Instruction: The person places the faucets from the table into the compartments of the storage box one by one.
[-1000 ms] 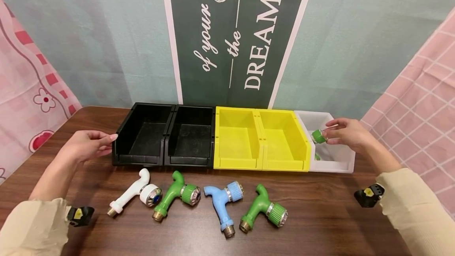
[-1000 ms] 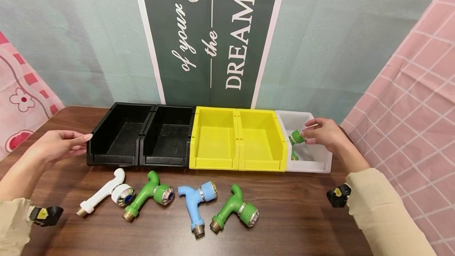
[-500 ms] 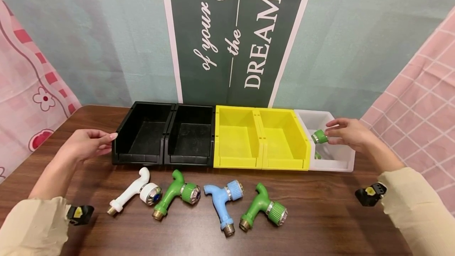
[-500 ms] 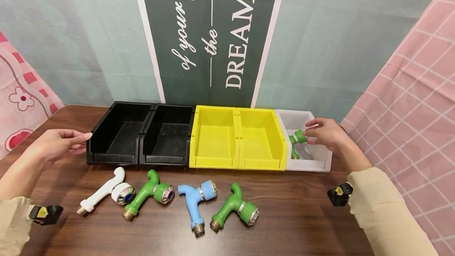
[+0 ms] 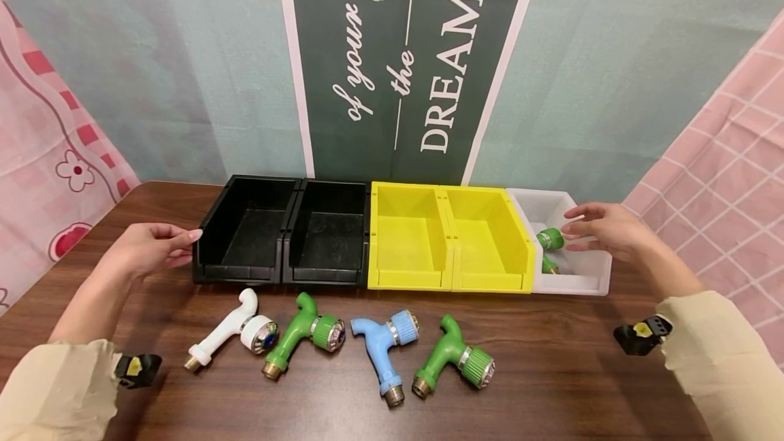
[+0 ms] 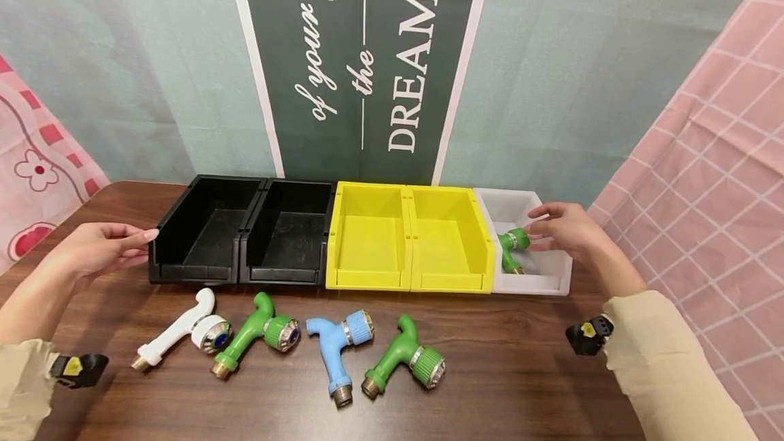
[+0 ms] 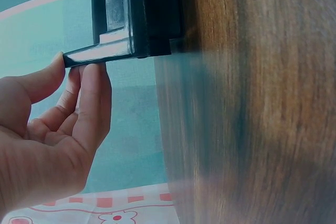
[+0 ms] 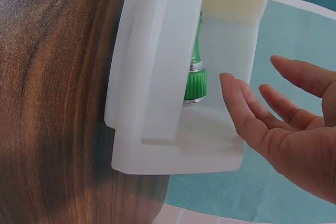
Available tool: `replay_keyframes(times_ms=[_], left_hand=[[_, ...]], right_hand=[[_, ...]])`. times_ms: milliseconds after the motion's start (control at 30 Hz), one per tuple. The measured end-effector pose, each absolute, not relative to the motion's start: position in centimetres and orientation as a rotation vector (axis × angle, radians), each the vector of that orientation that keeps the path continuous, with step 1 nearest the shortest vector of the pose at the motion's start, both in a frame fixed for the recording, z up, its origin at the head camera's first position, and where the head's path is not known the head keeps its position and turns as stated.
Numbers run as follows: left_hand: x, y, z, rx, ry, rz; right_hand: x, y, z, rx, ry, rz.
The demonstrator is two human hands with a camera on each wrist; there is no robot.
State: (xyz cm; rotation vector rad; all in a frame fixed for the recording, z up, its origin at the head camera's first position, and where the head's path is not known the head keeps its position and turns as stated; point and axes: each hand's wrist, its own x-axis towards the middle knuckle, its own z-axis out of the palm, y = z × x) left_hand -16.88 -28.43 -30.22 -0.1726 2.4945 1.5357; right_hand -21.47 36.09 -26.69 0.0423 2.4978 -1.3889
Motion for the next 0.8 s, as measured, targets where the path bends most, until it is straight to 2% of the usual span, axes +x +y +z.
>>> replay_keyframes(times_ms=[800], left_hand=[[-16.8,-28.3,-30.0,-0.178,2.509,1.506]], right_hand=[[-19.4,35.7,-25.5,0.058,2.487,-1.373]])
